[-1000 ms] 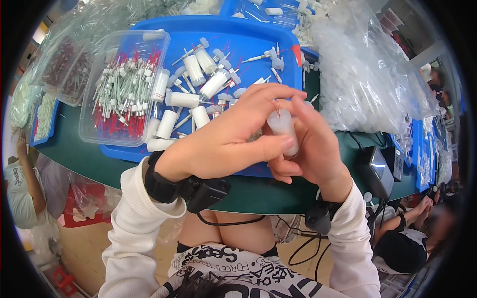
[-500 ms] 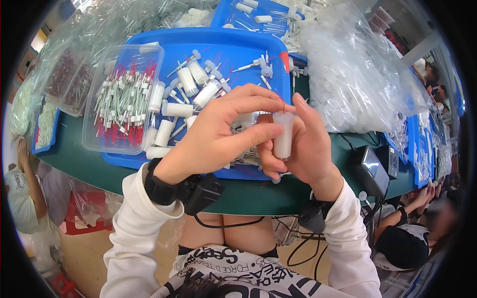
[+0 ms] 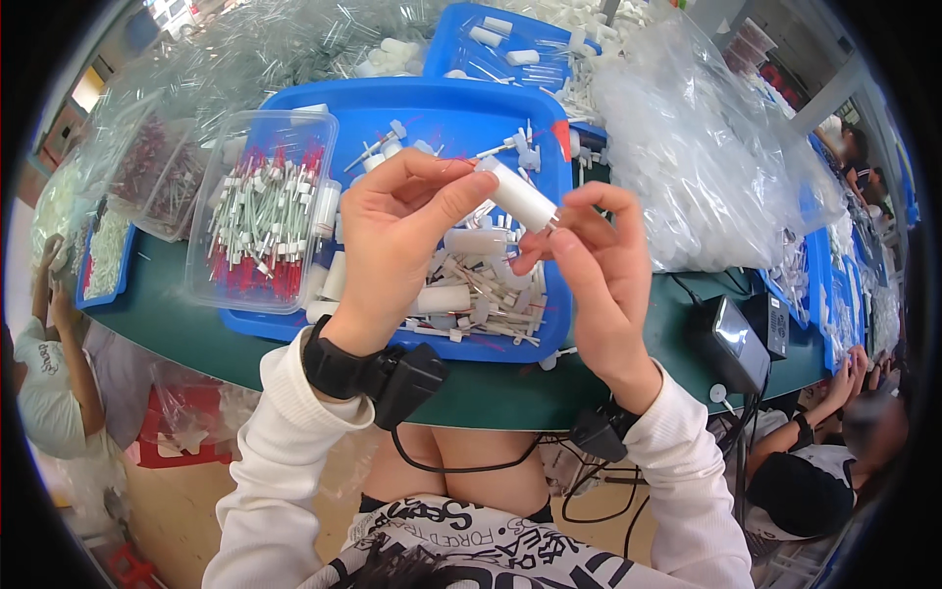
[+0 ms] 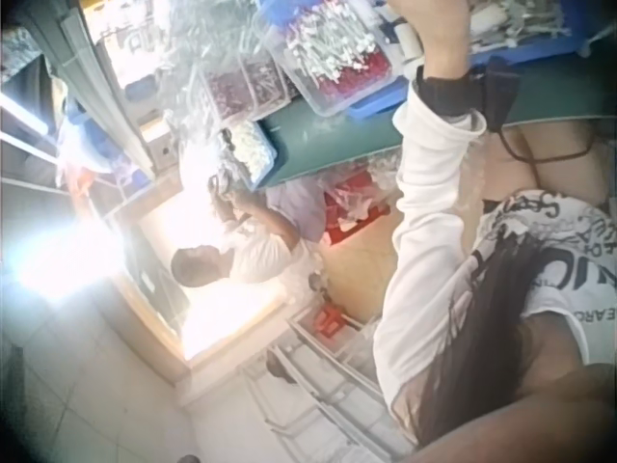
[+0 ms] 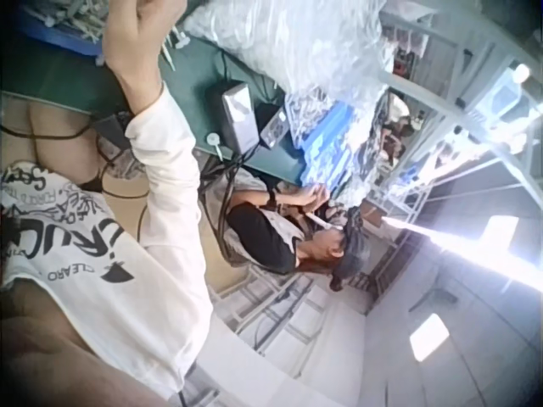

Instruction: The person repeatedly picks up small white cylindrical plastic components and thin sticks with red tips from a blue tray. They insert the stick into the cylinder and then place the assembled unit back into the tray. The process is continuous and repetitive throughout the clip.

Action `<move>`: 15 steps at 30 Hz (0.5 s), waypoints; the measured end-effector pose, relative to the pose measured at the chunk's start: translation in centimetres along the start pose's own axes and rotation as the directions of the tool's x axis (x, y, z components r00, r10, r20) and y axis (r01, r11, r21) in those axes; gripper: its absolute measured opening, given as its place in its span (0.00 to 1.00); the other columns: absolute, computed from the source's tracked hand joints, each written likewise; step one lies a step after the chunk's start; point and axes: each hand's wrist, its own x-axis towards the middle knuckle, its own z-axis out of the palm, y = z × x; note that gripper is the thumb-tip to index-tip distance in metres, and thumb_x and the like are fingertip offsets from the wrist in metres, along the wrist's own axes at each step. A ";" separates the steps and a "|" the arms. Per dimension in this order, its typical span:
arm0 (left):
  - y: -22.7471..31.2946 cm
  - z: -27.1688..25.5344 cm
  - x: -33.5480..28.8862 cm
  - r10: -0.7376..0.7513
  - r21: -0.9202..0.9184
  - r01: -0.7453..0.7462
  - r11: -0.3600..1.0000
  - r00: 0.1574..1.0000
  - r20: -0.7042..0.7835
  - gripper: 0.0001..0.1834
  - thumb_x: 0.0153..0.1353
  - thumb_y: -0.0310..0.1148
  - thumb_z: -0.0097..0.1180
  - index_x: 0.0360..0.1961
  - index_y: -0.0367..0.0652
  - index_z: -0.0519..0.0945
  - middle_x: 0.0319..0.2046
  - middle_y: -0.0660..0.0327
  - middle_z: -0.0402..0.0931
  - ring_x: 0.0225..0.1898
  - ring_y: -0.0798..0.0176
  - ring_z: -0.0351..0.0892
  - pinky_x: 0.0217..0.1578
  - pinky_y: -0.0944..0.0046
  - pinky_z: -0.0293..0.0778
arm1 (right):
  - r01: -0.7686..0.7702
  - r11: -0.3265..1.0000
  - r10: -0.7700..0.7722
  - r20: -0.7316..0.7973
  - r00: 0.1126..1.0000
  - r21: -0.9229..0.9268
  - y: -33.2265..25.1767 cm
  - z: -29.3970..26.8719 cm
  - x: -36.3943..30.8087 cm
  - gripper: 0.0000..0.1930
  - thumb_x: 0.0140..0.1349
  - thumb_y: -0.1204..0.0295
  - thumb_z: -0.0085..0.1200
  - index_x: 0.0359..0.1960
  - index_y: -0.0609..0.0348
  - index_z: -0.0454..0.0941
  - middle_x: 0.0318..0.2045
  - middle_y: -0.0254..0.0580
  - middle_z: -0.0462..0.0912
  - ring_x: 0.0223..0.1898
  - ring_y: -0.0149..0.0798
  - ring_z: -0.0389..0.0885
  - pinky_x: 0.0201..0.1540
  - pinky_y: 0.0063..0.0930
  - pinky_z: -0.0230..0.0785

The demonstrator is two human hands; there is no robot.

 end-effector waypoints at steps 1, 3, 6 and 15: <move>0.0 0.0 0.0 -0.004 -0.011 0.004 1.000 1.000 0.011 0.04 0.52 0.22 0.61 0.30 0.36 0.79 0.33 0.56 0.80 0.37 0.69 0.78 0.42 0.69 0.71 | 0.070 0.996 -0.070 -0.003 0.998 -0.048 0.0 -0.1 -0.1 0.11 0.63 0.78 0.44 0.45 0.64 0.61 0.34 0.45 0.74 0.33 0.32 0.77 0.36 0.26 0.71; 0.0 -0.1 -0.2 -0.013 -0.032 0.014 0.999 0.999 0.032 0.05 0.52 0.22 0.61 0.31 0.35 0.79 0.33 0.56 0.80 0.37 0.69 0.78 0.43 0.69 0.71 | 0.145 0.977 -0.153 -0.044 0.987 -0.155 0.2 -0.2 0.1 0.11 0.61 0.82 0.46 0.44 0.64 0.62 0.33 0.45 0.77 0.34 0.34 0.80 0.36 0.23 0.72; 0.2 0.0 -0.2 -0.034 -0.038 0.035 0.999 0.999 0.026 0.06 0.52 0.22 0.61 0.32 0.35 0.79 0.34 0.55 0.80 0.38 0.68 0.78 0.43 0.69 0.71 | 0.207 0.951 -0.236 -0.105 0.966 -0.231 0.2 -0.1 0.1 0.08 0.59 0.82 0.50 0.39 0.66 0.67 0.32 0.46 0.80 0.34 0.37 0.82 0.35 0.21 0.72; 2.1 -0.2 0.9 0.090 0.050 -0.091 0.995 0.996 0.013 0.08 0.58 0.24 0.55 0.37 0.33 0.79 0.34 0.57 0.79 0.37 0.70 0.77 0.41 0.71 0.71 | 0.132 0.970 -0.170 -0.177 0.969 -0.206 0.1 -0.6 1.0 0.06 0.60 0.80 0.50 0.38 0.70 0.73 0.32 0.48 0.81 0.36 0.36 0.82 0.39 0.22 0.73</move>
